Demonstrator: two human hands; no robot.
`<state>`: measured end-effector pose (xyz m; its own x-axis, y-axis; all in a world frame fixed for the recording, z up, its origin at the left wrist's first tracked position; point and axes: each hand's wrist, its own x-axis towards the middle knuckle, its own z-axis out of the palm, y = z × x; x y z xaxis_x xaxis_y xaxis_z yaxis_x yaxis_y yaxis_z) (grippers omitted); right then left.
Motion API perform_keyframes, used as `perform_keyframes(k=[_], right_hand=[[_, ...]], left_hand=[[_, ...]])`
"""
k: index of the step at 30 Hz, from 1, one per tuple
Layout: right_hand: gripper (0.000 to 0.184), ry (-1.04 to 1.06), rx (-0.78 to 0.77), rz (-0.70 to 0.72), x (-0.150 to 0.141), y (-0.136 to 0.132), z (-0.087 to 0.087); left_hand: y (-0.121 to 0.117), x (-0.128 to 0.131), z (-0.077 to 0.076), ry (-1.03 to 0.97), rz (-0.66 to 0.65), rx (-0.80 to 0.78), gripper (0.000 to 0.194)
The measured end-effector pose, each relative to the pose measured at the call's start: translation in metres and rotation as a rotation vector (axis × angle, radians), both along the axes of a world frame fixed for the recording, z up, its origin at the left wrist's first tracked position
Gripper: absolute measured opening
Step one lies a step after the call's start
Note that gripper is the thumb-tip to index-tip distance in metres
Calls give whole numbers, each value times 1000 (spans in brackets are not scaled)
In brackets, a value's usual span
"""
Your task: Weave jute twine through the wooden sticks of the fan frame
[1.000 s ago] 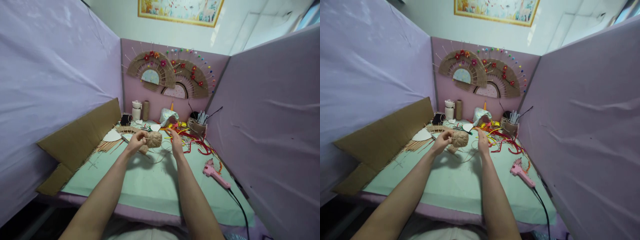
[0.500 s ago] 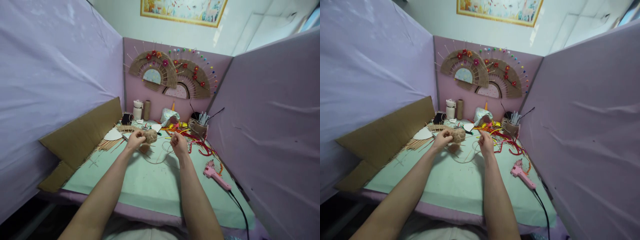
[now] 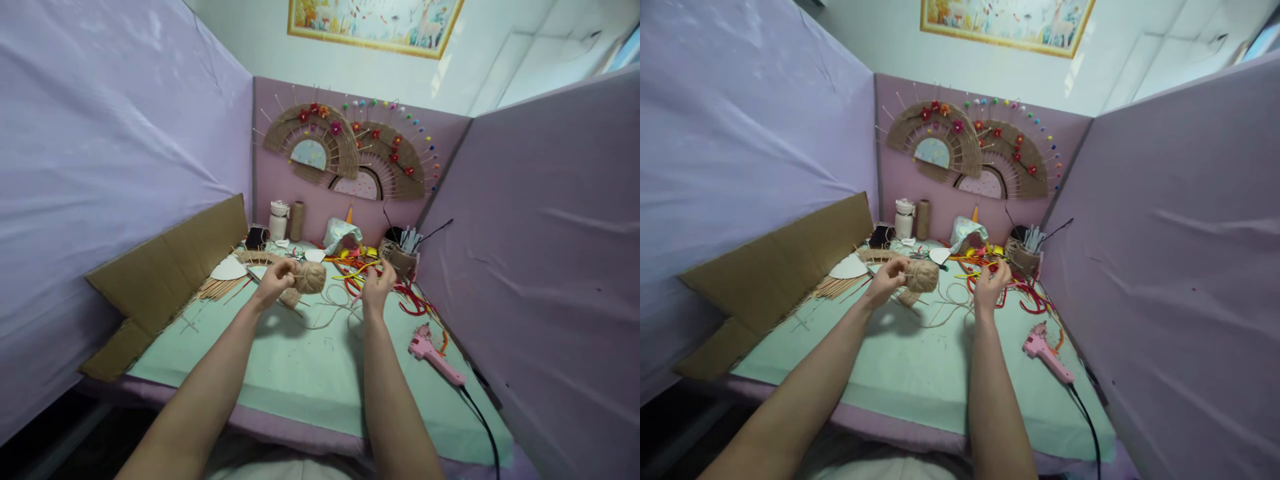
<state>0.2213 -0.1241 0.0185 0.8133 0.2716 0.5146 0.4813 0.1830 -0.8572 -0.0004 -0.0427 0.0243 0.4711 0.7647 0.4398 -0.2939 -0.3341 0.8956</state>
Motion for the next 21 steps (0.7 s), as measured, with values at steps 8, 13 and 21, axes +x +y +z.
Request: perform_keyframes(k=[8, 13, 21], right_hand=[[56, 139, -331, 1002, -42, 0, -6], [47, 137, -94, 685, -30, -1, -2], [32, 573, 208, -46, 14, -2, -1]], left_hand=[[-4, 0, 2, 102, -122, 213, 15], [10, -2, -3, 186, 155, 175, 12], [27, -8, -10, -163, 368, -352, 18]])
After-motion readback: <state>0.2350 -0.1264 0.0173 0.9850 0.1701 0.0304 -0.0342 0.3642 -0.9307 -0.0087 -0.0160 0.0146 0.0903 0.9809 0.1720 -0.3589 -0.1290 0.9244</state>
